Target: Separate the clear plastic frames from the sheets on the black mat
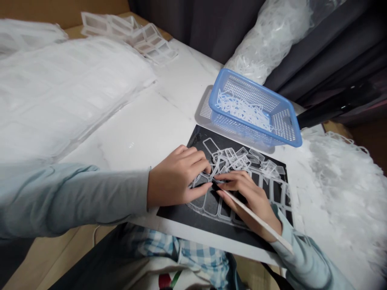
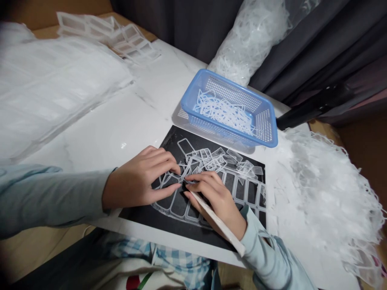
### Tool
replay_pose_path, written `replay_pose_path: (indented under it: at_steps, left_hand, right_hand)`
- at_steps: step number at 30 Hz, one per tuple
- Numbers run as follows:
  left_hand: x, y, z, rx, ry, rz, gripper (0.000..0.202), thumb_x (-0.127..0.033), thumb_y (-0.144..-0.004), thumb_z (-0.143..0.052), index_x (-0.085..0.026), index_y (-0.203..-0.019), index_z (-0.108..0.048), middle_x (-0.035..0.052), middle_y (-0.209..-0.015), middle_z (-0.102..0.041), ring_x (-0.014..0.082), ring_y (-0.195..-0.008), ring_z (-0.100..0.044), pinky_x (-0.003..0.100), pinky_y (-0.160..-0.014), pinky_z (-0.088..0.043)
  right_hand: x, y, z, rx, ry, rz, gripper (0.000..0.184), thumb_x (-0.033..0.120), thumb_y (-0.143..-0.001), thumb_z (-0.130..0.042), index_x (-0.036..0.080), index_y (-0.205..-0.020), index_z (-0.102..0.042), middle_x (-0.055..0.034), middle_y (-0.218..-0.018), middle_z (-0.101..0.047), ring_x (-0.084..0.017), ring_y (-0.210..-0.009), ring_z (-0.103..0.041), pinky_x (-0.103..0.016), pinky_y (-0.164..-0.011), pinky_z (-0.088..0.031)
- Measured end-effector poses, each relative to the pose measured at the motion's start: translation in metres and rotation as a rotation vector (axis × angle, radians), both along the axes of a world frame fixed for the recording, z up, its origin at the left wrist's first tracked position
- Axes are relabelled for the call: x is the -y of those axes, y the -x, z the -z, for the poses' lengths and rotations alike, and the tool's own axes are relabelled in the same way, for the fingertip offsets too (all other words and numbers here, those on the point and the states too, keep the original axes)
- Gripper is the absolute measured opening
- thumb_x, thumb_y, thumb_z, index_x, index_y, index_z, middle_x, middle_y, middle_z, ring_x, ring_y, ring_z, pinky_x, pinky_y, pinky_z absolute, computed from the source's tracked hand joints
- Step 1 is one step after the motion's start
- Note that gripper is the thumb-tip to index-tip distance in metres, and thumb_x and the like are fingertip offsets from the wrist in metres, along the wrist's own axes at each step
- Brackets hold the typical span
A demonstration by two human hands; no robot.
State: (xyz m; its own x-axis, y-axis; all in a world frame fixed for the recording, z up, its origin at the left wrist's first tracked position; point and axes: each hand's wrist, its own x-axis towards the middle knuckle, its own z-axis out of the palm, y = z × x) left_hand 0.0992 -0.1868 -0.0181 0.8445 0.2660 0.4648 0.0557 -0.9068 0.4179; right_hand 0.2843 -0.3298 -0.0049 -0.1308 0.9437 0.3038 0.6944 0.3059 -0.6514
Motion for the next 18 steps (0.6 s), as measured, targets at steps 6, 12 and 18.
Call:
replay_pose_path:
  at_steps: [6, 12, 18]
  left_hand:
    - [-0.0017, -0.0032, 0.0041, -0.024, 0.106, 0.011, 0.01, -0.026, -0.093, -0.058, -0.018, -0.088, -0.059, -0.002, -0.079, -0.061, 0.0159, -0.077, -0.055, 0.033, -0.077, -0.032]
    - [0.0008, -0.0021, 0.0024, -0.004, 0.132, 0.006, 0.004, -0.019, -0.09, -0.059, -0.018, -0.094, -0.058, -0.0025, -0.085, -0.066, 0.0159, -0.083, -0.058, 0.032, -0.079, -0.033]
    - [0.0011, -0.0023, 0.0024, 0.005, 0.169, 0.015, 0.006, -0.013, -0.089, -0.058, -0.019, -0.09, -0.056, -0.0043, -0.082, -0.064, 0.0134, -0.077, -0.056, 0.03, -0.079, -0.034]
  right_hand:
    - [0.0, 0.0044, -0.002, -0.145, 0.126, 0.148, 0.007, 0.017, -0.095, -0.065, 0.023, -0.099, -0.063, -0.0022, -0.108, -0.07, -0.015, -0.101, -0.064, -0.029, -0.09, -0.049]
    - [-0.0013, 0.0068, 0.0001, -0.122, 0.086, 0.133, 0.009, 0.017, -0.095, -0.065, 0.023, -0.101, -0.063, -0.0021, -0.109, -0.07, -0.015, -0.103, -0.062, -0.029, -0.092, -0.048]
    - [0.0004, 0.0071, -0.0004, -0.136, 0.1, 0.138, 0.01, 0.017, -0.095, -0.064, 0.024, -0.102, -0.063, -0.0011, -0.113, -0.071, -0.015, -0.105, -0.061, -0.029, -0.092, -0.048]
